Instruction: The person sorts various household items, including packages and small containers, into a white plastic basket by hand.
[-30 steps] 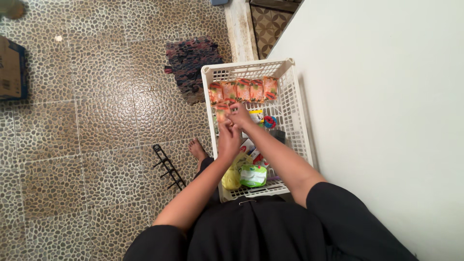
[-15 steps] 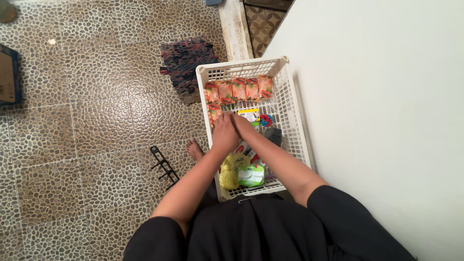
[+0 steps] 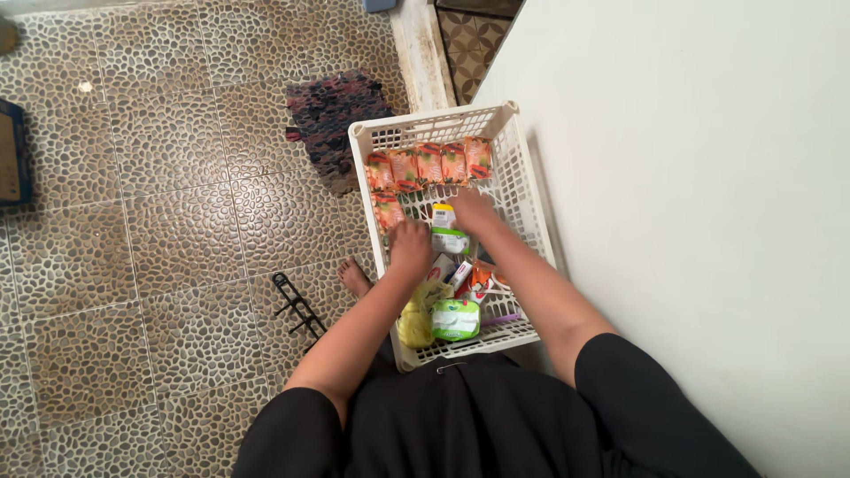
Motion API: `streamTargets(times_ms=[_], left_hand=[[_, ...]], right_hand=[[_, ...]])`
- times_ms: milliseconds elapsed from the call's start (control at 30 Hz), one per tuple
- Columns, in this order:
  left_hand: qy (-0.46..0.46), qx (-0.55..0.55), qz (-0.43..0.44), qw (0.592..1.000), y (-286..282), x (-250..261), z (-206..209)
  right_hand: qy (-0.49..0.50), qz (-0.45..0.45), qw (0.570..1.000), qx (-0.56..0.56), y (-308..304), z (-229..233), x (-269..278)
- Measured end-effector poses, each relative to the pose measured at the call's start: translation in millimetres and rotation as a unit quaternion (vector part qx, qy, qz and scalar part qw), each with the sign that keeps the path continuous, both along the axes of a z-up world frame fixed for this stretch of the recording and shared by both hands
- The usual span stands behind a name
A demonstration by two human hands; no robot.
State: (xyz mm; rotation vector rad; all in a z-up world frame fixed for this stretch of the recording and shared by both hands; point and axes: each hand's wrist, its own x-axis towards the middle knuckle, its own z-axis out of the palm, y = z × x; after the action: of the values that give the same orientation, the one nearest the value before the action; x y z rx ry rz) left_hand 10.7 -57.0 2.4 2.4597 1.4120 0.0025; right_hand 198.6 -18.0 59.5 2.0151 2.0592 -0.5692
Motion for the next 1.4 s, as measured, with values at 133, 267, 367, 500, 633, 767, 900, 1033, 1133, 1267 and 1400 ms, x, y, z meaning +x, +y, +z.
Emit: streamTargets(times_ms=[133,267,367,500,633,767,900,1033,1133,1267,1400], left_hand=[[0.022,-0.071,-0.054,0.996,-5.6,2.3,23.3],[-0.026,0.011,0.014,0.999,-5.3,5.8,16.4],[-0.026,0.015,0.022,0.999,-8.3,5.9,20.6],[0.02,-0.026,-0.001,0.999,0.2,3.4,40.0],[-0.024,-0.029,0.014,0.999,5.0,-1.3,52.5],[-0.118,0.009,0.04,0.992,1.9,-7.1,53.0],[-0.195,-0.018,0.082,0.977,-11.9,-4.3,27.6],[-0.067,-0.057,0.005,0.996,-28.6,-5.1,12.4],[-0.032,-0.065,-0.007,0.997,-30.0,-10.5,32.6],[0.052,-0.086,-0.042,0.994,-20.0,-10.5,59.8],[0.102,-0.081,-0.027,0.991,-14.9,-1.0,53.8]], right_hand=[[0.047,-0.026,0.998,0.027,8.2,-17.7,12.6],[0.211,-0.094,0.973,0.029,28.4,-58.3,21.8],[0.303,-0.138,0.943,0.005,35.3,-84.4,19.2],[0.294,-0.189,0.935,0.05,37.0,-103.0,6.7],[0.346,-0.188,0.918,0.042,37.2,-107.8,-4.4],[0.275,-0.197,0.94,0.044,31.7,-96.3,-15.2],[0.249,-0.216,0.939,0.096,11.1,-66.9,-39.3],[0.343,-0.197,0.916,0.071,7.0,-70.1,-47.1],[0.312,-0.175,0.928,0.108,2.1,-81.7,-45.7],[0.255,-0.2,0.94,0.106,-0.3,-87.9,-48.5],[0.263,-0.138,0.947,0.124,2.1,-86.0,-49.1]])
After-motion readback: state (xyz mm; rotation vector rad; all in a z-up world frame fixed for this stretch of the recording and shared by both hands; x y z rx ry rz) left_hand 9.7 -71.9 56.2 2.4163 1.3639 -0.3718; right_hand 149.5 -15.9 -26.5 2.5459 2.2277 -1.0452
